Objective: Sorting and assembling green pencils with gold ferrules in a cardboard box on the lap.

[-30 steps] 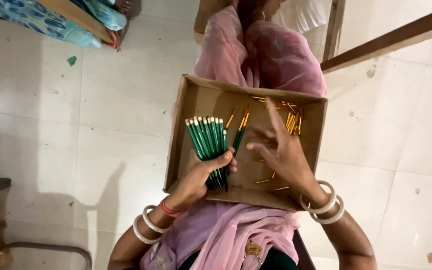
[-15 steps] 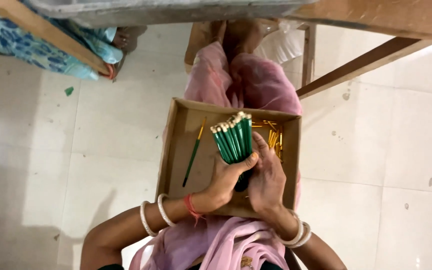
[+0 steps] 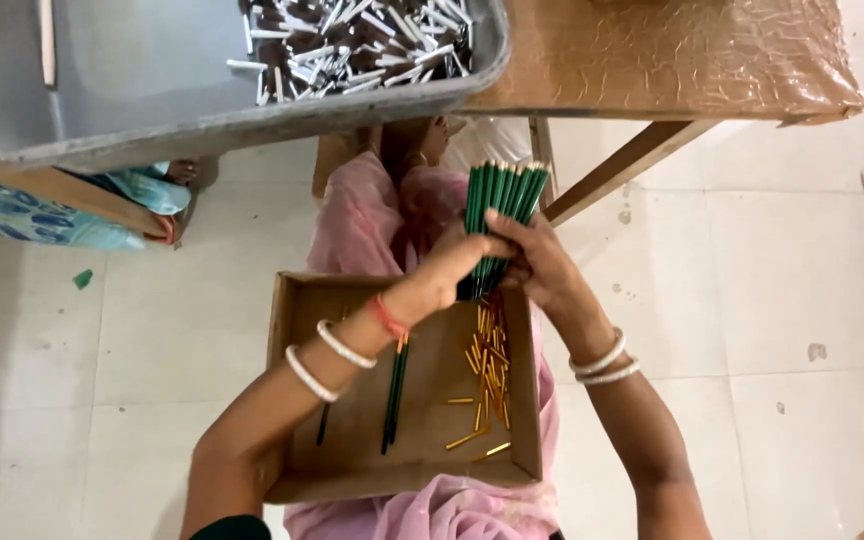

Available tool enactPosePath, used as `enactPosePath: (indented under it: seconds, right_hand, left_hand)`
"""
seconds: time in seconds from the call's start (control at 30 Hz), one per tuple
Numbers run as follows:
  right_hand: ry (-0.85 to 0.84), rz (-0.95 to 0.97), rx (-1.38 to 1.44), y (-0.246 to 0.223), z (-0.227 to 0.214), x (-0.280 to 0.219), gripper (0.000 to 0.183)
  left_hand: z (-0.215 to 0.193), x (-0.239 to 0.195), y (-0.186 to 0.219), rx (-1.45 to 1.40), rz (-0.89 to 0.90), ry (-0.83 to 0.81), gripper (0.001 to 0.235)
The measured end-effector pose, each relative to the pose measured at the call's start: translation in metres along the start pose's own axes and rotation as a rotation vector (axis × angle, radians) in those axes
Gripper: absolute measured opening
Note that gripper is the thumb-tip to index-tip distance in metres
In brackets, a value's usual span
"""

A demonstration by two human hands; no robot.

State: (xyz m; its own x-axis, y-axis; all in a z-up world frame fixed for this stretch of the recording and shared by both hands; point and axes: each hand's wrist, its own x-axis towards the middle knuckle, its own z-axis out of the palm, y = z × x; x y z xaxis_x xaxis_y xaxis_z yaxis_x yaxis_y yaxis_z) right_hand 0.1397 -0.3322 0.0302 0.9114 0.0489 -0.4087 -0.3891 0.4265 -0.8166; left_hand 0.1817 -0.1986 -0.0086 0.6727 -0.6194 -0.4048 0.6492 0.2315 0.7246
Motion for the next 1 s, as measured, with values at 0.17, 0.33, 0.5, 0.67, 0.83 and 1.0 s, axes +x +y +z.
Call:
enactPosePath:
  seconds: [0.17, 0.33, 0.5, 0.67, 0.83, 1.0]
  right_hand:
    - [0.011, -0.029, 0.011, -0.01, -0.022, 0.051, 0.023]
    - [-0.001, 0.053, -0.008, -0.016, -0.016, 0.084, 0.022]
    - [-0.001, 0.032, -0.007, -0.037, -0.001, 0.088, 0.019]
    - [-0.019, -0.061, -0.011, -0.042, 0.01, 0.076, 0.019]
    - [-0.017, -0.099, -0.033, -0.03, 0.016, 0.058, 0.017]
    - [-0.03, -0.121, -0.107, -0.033, 0.041, 0.028, 0.023]
  left_hand:
    - [-0.014, 0.054, 0.014, -0.105, -0.105, -0.044, 0.022]
    - [-0.043, 0.095, 0.006, -0.11, -0.09, 0.063, 0.022]
    - [-0.034, 0.083, 0.046, -0.084, -0.06, 0.009, 0.021]
    - [-0.021, 0.063, 0.06, -0.121, -0.073, 0.024, 0.019]
    - [-0.038, 0.068, 0.022, -0.114, -0.098, -0.028, 0.019]
    - [-0.03, 0.023, 0.029, 0.018, 0.078, 0.042, 0.028]
